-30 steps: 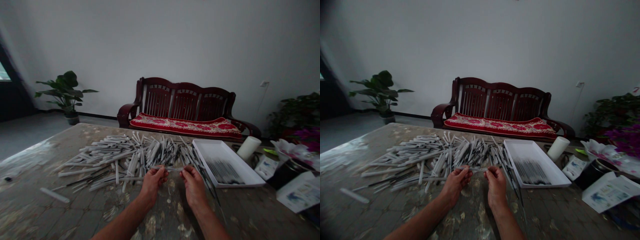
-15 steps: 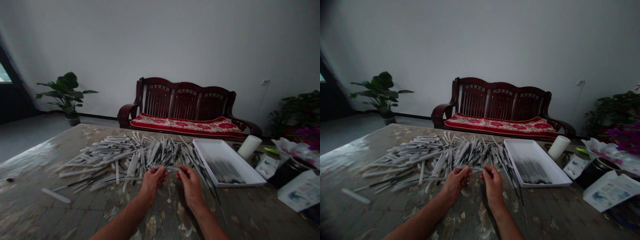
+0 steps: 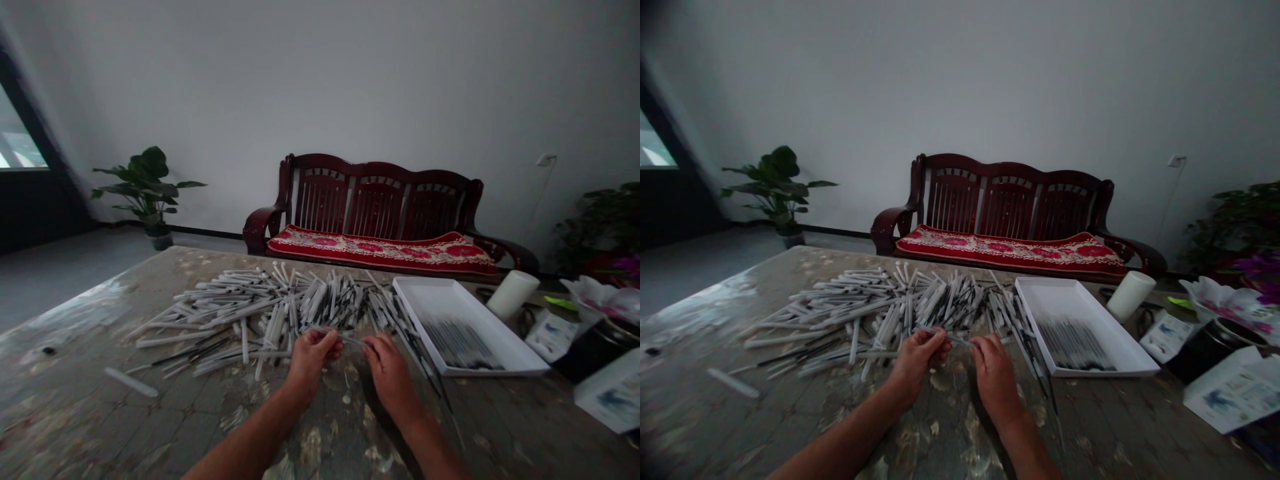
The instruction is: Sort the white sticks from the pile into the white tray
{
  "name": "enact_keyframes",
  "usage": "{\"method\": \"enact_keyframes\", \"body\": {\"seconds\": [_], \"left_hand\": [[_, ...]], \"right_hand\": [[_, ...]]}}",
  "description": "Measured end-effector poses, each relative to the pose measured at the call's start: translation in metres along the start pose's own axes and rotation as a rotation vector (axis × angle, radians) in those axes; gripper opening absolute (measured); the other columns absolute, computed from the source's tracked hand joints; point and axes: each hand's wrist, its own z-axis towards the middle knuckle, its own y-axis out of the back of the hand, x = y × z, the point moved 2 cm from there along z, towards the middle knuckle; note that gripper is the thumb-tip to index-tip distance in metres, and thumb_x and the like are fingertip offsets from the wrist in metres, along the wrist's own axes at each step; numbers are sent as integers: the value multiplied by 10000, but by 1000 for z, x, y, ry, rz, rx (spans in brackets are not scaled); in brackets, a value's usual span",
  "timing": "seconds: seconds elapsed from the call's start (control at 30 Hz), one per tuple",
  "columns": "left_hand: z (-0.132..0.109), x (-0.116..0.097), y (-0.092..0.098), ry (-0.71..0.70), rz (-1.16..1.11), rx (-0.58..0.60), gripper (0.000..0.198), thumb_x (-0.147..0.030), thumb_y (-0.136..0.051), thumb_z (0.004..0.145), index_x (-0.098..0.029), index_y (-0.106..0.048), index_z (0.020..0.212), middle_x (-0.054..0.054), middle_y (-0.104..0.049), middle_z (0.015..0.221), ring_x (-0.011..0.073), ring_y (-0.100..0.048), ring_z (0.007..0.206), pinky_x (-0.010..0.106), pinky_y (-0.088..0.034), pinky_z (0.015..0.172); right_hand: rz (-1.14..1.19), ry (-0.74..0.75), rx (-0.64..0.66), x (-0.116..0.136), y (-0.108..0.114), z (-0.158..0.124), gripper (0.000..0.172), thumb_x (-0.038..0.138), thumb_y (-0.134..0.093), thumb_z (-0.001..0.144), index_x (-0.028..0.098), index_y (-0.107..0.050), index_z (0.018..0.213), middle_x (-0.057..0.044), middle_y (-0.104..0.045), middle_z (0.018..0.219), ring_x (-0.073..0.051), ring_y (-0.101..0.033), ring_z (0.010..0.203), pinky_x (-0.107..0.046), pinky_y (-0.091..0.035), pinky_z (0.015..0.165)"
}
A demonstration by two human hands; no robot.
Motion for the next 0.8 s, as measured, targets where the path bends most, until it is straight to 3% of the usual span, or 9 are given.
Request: {"method": "enact_keyframes", "body": {"seconds": [0.17, 0.3, 0.37, 0.5, 0.57, 0.67, 0.73, 0.8], "left_hand": [[-1, -3, -3, -58, 88, 62, 410, -419, -869, 497, -134, -670, 716, -3, -664, 555, 130, -635, 520, 210, -505, 481], [-3, -2, -6, -84, 111, 90, 387, -409, -857, 513, -139, -669, 717, 2, -664, 544, 140, -633, 519, 215, -503, 479], [-4, 0, -7, -90, 94, 90, 374, -398, -853, 520, -143, -674, 727, 2, -671, 560, 144, -640, 535, 218, -508, 493], [-5, 2, -7, -163, 91, 94, 313, -382, -807, 597, -150, -702, 780, 28, -714, 660, 172, -681, 640, 243, -541, 578], [-6, -1, -5, -263, 172, 83, 269, -370, -766, 656, -155, -717, 810, 44, -728, 702, 191, -691, 673, 268, -555, 610], [-12, -8, 1, -539, 392, 75, 161, -297, -702, 734, -184, -737, 843, 70, -747, 830, 219, -702, 777, 312, -572, 695], [-20, -11, 1, -758, 599, 195, 153, -209, -629, 797, -218, -754, 885, 86, -745, 988, 231, -681, 975, 346, -541, 871], [-31, -11, -1, -934, 781, 383, 309, -129, -556, 825, -252, -737, 1042, 86, -726, 1089, 212, -668, 1020, 334, -532, 894]], "right_hand": [[75, -138, 91, -8, 3, 0, 190, 307, -512, 835, 213, -676, 846, -50, -666, 845, -205, -623, 838, -303, -466, 760], [293, -398, 155, -12, 0, -1, 224, 389, -573, 775, 199, -673, 836, -13, -630, 690, -188, -590, 658, -277, -441, 569], [481, -506, 137, -9, -1, -2, 284, 429, -624, 756, 187, -670, 899, 16, -597, 632, -165, -565, 594, -258, -422, 519], [863, -636, 12, 6, -2, -5, 515, 392, -789, 654, 196, -622, 1100, 36, -638, 710, -134, -599, 627, -209, -431, 505], [971, -790, 4, 13, -4, -7, 531, 316, -847, 591, 180, -633, 1057, 24, -664, 723, -116, -607, 599, -181, -420, 467], [1081, -1011, 104, 23, -6, -9, 357, 253, -825, 649, 135, -659, 942, -14, -693, 703, -92, -600, 516, -157, -406, 416], [1162, -1079, 166, 31, -4, -10, 227, 267, -754, 758, 122, -664, 908, -25, -700, 693, -92, -608, 486, -154, -407, 394], [1232, -1112, 187, 37, -1, -11, 179, 285, -686, 836, 125, -665, 913, -22, -704, 695, -98, -623, 478, -156, -414, 385]]}}
